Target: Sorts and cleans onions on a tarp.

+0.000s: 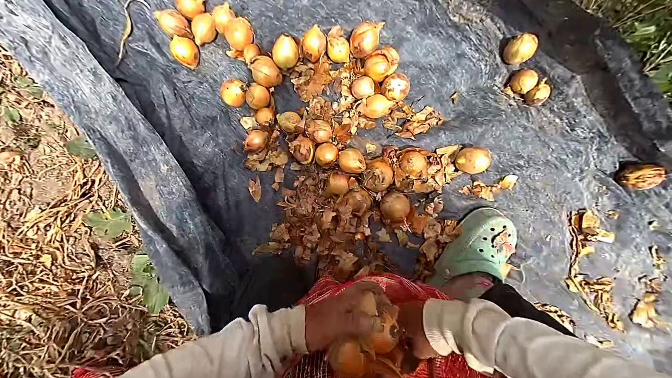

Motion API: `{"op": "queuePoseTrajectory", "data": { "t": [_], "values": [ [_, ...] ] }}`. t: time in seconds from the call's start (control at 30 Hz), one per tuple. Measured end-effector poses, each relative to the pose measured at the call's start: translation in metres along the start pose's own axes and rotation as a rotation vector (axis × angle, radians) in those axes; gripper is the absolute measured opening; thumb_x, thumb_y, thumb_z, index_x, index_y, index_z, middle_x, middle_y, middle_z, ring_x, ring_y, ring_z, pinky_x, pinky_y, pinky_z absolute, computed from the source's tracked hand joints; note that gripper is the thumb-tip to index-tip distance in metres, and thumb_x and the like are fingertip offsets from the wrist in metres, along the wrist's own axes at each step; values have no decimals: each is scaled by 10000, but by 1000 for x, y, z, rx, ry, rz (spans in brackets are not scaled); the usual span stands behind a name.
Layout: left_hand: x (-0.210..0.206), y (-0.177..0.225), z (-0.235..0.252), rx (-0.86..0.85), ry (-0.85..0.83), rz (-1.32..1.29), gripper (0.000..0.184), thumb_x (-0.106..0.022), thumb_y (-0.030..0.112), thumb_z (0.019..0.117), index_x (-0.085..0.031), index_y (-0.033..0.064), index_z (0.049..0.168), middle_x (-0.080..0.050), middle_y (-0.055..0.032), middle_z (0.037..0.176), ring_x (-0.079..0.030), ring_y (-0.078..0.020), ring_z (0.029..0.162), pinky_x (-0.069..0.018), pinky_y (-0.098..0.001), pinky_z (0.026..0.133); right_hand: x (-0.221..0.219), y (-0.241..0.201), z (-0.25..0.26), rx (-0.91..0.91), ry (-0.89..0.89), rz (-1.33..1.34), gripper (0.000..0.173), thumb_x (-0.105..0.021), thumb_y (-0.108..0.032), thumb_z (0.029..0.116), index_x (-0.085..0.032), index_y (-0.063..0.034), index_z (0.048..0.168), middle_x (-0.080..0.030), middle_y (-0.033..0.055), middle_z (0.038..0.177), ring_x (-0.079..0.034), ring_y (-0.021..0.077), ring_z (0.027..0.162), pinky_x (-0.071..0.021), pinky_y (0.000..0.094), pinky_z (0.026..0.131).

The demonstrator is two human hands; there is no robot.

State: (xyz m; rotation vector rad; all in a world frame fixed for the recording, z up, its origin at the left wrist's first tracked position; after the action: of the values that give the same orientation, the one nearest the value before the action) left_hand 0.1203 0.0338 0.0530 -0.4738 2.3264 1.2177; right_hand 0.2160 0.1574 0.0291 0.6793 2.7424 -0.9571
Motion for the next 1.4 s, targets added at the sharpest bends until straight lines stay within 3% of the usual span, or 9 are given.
{"op": "queuePoseTrajectory", "data": {
  "t": [0.07, 0.13, 0.27, 0.4, 0.47, 0.6, 0.87, 1.07, 1.4],
  "values": [
    [-32, -3, -7, 38, -279, 257, 568, -375, 300, 1080, -454, -84, 1491, -484, -284, 1520, -465, -359, 1437, -320, -504, 1220, 13, 14, -10, -136, -12, -103, 556, -678, -180, 1002, -489, 67, 1464, -509, 351, 1449, -461, 495, 1395, -335, 622, 1158],
    [-27, -2, -5, 108, -291, 368, 422, -376, 186, 1112, -556, -40, 1419, -673, -244, 1286, -682, -347, 1151, -507, -529, 1033, 35, 15, -28, -105, 75, 2, 471, -644, -170, 1029, -539, 39, 1438, -563, 284, 1430, -515, 409, 1374, -349, 533, 1178],
    [81, 38, 16, -204, 692, -127, 342, -338, 138, 1099, -542, -69, 1279, -722, -71, 944, -673, -87, 700, -583, -261, 664, 87, 33, -36, -21, 655, 227, 209, -651, -129, 1014, -701, 11, 1161, -722, 194, 1043, -699, 337, 964, -540, 529, 909],
    [195, 101, 40, -427, 1260, -103, 729, -602, 162, 1010, -190, 77, 1606, -415, -216, 1535, -620, -324, 1194, -580, -483, 921, 128, 73, -11, -251, 1071, 87, 552, -777, -256, 922, -604, -81, 1416, -550, 305, 1411, -542, 532, 1270, -464, 686, 1013],
    [200, 114, 69, -119, 1183, 479, 706, -732, 235, 952, -405, -45, 1511, -403, -286, 1551, -520, -388, 1335, -469, -536, 1065, 135, 77, 4, -340, 1045, 141, 655, -763, -295, 942, -496, -186, 1531, -411, 331, 1524, -541, 549, 1260, -478, 676, 992],
    [180, 83, 132, 354, 755, 1087, 571, -728, 397, 943, -566, 264, 1473, -376, -109, 1632, -261, -445, 1524, -313, -789, 1054, 142, 71, 17, -400, 1100, 363, 592, -755, -253, 928, -524, -108, 1453, -443, 276, 1533, -547, 516, 1285, -467, 675, 1015],
    [232, 66, 118, 90, 621, 1144, 697, -808, 494, 857, -612, 98, 1396, -567, -211, 1438, -511, -432, 1357, -446, -644, 1055, 159, 67, -11, -335, 1242, 597, 444, -741, -249, 932, -625, -33, 1302, -639, 299, 1271, -629, 495, 1164, -482, 697, 951],
    [221, 73, 62, -242, 975, 623, 612, -765, 272, 892, -564, -79, 1352, -664, -300, 1217, -665, -396, 1133, -498, -551, 1023, 201, 30, -13, -540, 991, 242, 810, -710, -175, 930, -303, -252, 1626, -437, 327, 1515, -618, 551, 1155, -500, 703, 908],
    [171, 39, 107, 406, 605, 745, 705, -786, 572, 854, -590, 203, 1423, -265, -280, 1647, -544, -495, 1301, -488, -660, 988, 205, 51, 9, -549, 864, 96, 1086, -853, -241, 798, -183, -347, 1646, -602, 356, 1290, -621, 563, 1129, -491, 724, 883]
  ]
}}
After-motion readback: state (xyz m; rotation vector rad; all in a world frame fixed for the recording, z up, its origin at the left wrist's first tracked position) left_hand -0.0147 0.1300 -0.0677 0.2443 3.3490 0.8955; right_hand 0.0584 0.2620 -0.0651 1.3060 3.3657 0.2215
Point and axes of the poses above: each hand's wrist, its own z-axis towards the middle knuckle, its own x-axis out of the back of the hand, y = z × x, the point moved 5 cm from there along z, towards the middle knuckle
